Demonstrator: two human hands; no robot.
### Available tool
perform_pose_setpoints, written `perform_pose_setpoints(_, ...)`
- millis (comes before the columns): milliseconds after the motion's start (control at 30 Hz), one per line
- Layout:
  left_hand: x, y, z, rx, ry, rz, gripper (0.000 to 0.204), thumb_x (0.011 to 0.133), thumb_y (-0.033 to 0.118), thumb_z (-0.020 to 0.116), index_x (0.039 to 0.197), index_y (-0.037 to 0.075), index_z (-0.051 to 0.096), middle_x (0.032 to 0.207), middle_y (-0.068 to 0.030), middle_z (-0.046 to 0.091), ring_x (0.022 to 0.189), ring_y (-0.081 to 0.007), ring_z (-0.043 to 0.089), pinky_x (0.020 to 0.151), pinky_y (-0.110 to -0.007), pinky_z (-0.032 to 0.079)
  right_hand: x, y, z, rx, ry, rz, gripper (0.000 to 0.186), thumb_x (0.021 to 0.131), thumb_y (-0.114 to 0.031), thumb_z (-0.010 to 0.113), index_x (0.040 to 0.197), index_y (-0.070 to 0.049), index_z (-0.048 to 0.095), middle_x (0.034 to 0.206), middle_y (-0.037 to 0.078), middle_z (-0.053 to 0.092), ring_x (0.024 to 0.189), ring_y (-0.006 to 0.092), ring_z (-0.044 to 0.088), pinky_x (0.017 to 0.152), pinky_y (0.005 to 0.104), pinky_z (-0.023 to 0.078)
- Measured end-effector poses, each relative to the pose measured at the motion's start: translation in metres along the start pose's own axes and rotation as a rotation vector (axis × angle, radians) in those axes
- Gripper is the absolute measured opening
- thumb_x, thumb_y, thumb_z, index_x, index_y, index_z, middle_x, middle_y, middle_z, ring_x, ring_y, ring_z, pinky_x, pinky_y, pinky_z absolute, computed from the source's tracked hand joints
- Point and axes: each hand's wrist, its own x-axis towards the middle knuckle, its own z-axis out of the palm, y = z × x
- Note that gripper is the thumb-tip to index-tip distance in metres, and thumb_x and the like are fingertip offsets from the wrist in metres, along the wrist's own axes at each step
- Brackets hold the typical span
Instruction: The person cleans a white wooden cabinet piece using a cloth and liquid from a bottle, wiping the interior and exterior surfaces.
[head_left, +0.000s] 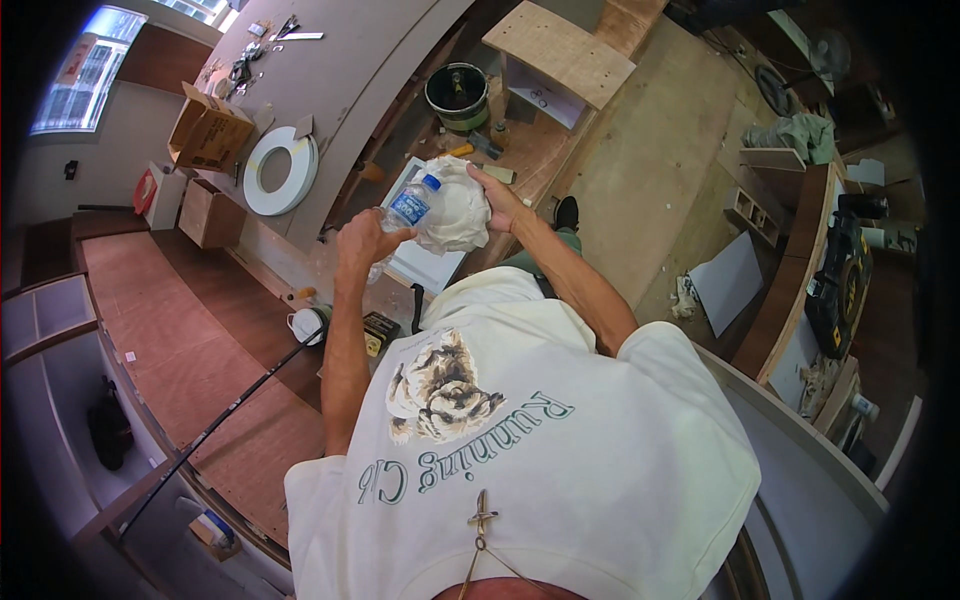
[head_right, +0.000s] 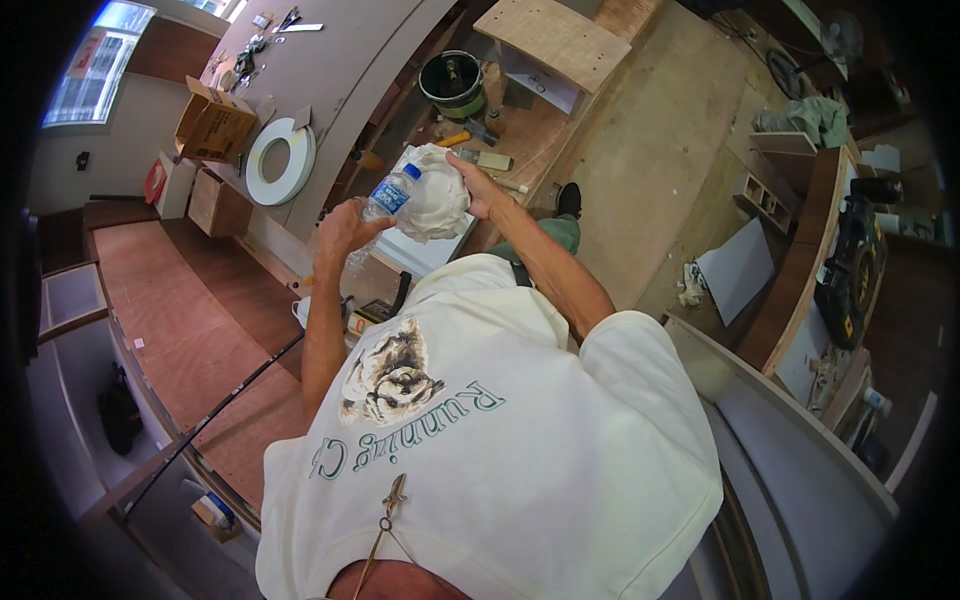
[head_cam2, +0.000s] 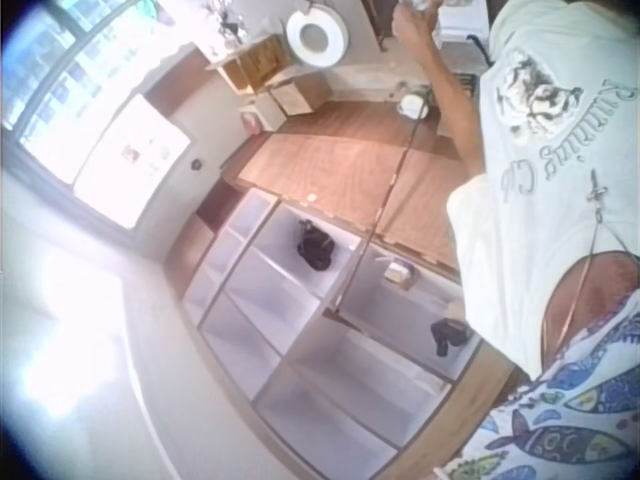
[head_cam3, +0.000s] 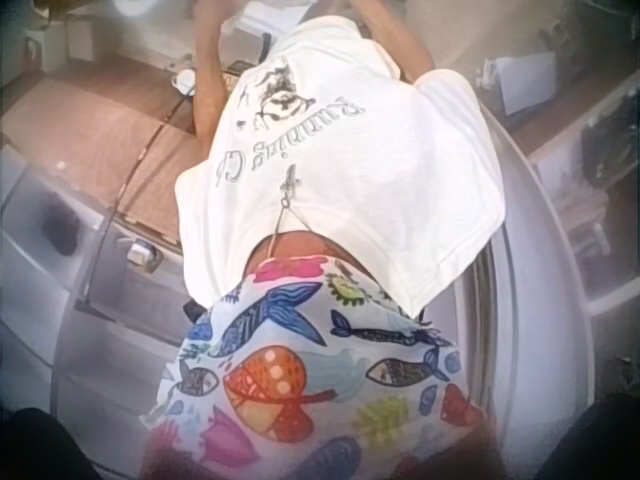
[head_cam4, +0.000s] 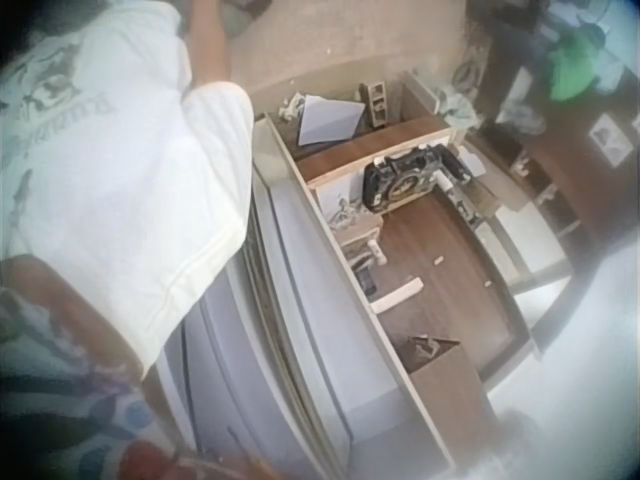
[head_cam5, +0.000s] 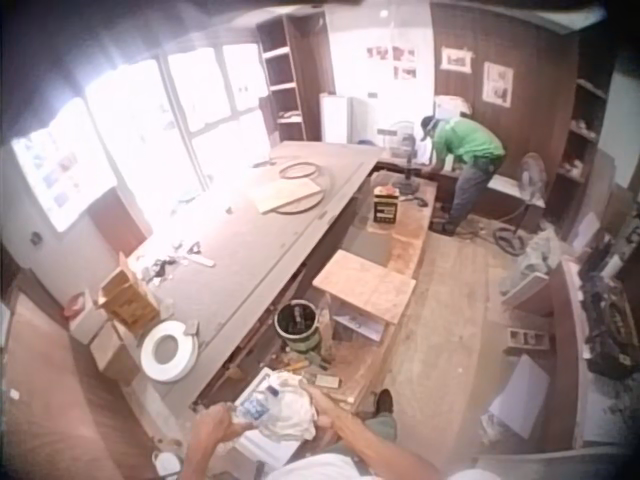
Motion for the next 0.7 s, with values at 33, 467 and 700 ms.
perform_pose_setpoints(33,0.000,0.001,-0.002,0.023,-0.021,-0.017,0.073,0.071,0.061,0.082,0.115,0.002,0.075,0.108,-0.0214,0.075,0.101,-0.0357,0.073,0.086,-0.046,0.057,0.000,0.000,0.000,-0.003,0.012,0.002,0.051,0.108,-0.043,0.047,0.144,-0.007,0.054,0.140,0.011,0.063,0.127,0.0260,0.063,0.112,0.0443,0.048)
perform_pose_setpoints(467,0.000,-0.007,-0.017,0.015,0.014,0.027,0.071,0.073,0.055,0.082,0.118,0.002,0.074,0.108,-0.0222,0.075,0.103,-0.0361,0.072,0.091,-0.047,0.055,0.012,-0.003,-0.003,-0.008,0.014,0.037,0.052,0.108,-0.044,0.047,0.143,-0.007,0.055,0.140,0.011,0.064,0.127,0.0261,0.063,0.113,0.0435,0.047)
perform_pose_setpoints(700,0.002,-0.013,-0.022,0.034,0.038,0.022,0.068,0.072,0.055,0.083,0.115,0.003,0.075,0.106,-0.0215,0.075,0.102,-0.0366,0.072,0.089,-0.047,0.055,0.017,-0.004,0.001,-0.012,0.021,0.054,0.052,0.108,-0.044,0.048,0.144,-0.006,0.054,0.141,0.011,0.063,0.128,0.0266,0.061,0.114,0.0439,0.046)
